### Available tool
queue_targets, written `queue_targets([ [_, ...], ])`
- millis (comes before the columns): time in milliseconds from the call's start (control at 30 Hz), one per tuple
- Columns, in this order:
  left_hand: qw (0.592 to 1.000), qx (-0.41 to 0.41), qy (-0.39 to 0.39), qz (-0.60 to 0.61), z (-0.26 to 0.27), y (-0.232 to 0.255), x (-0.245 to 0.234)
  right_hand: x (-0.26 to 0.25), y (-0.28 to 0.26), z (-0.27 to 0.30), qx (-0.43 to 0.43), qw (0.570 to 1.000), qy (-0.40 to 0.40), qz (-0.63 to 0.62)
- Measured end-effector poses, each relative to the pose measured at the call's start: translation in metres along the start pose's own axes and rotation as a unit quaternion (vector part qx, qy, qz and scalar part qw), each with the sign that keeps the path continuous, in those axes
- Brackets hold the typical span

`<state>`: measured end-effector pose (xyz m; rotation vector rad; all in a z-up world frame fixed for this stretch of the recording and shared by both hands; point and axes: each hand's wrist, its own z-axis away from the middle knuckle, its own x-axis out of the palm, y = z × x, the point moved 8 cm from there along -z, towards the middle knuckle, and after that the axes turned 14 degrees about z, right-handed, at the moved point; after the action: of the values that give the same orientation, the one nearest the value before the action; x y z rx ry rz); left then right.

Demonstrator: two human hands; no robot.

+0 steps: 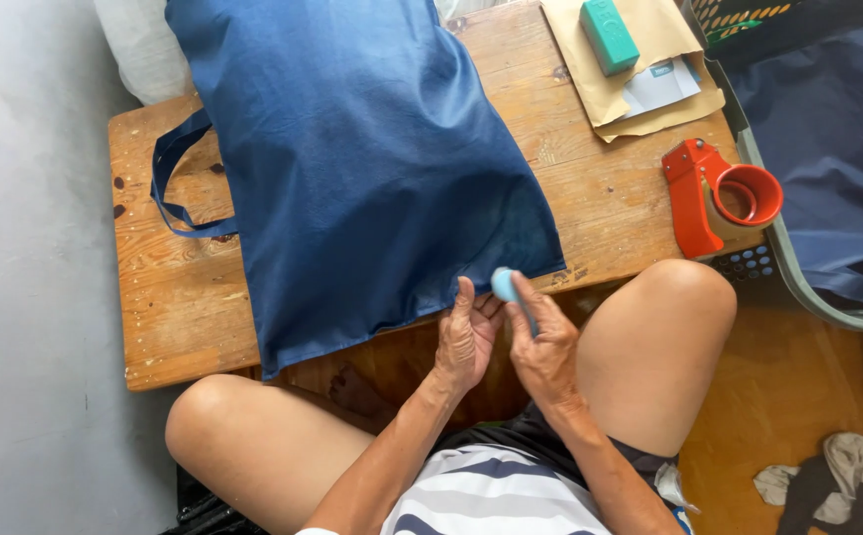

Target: The person scrubs the seams and surface of a blue tote bag with a green sponge, then uses a small brush to clean the bottom corners and handle attachments. The bag remains on the wooden table throughout.

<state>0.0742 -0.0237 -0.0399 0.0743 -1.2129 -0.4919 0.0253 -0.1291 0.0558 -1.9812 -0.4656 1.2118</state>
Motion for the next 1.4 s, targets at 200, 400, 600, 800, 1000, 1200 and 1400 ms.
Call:
queue_targets([
  [200,0.999,-0.023,0.004,0.03,0.017,0.003,0.045,-0.019,0.034,-0.007,0.022,0.998,0.026,0.054],
  [400,0.998,-0.057,0.005,0.004,-0.038,-0.038,-0.049,-0.003,0.011,0.001,0.042,0.999,0.0,0.01],
  [600,0.997,-0.072,-0.013,0.02,-0.001,-0.019,0.037,-0.036,0.043,-0.013,0.056,0.994,0.05,0.078],
  [800,0.997,-0.069,-0.001,0.02,-0.033,-0.043,-0.021,-0.016,0.026,-0.003,0.059,0.997,0.024,0.041],
  [1000,0.997,-0.061,-0.025,0.043,-0.008,-0.022,0.029,-0.035,0.062,-0.011,0.096,0.992,0.066,0.041],
  [1200,0.996,-0.074,-0.003,0.053,-0.009,-0.017,0.025,-0.024,0.045,-0.003,0.103,0.993,0.047,0.038],
  [1400,0.996,-0.087,0.007,-0.031,0.007,0.015,-0.001,-0.023,0.071,-0.003,0.173,0.984,0.016,0.041],
])
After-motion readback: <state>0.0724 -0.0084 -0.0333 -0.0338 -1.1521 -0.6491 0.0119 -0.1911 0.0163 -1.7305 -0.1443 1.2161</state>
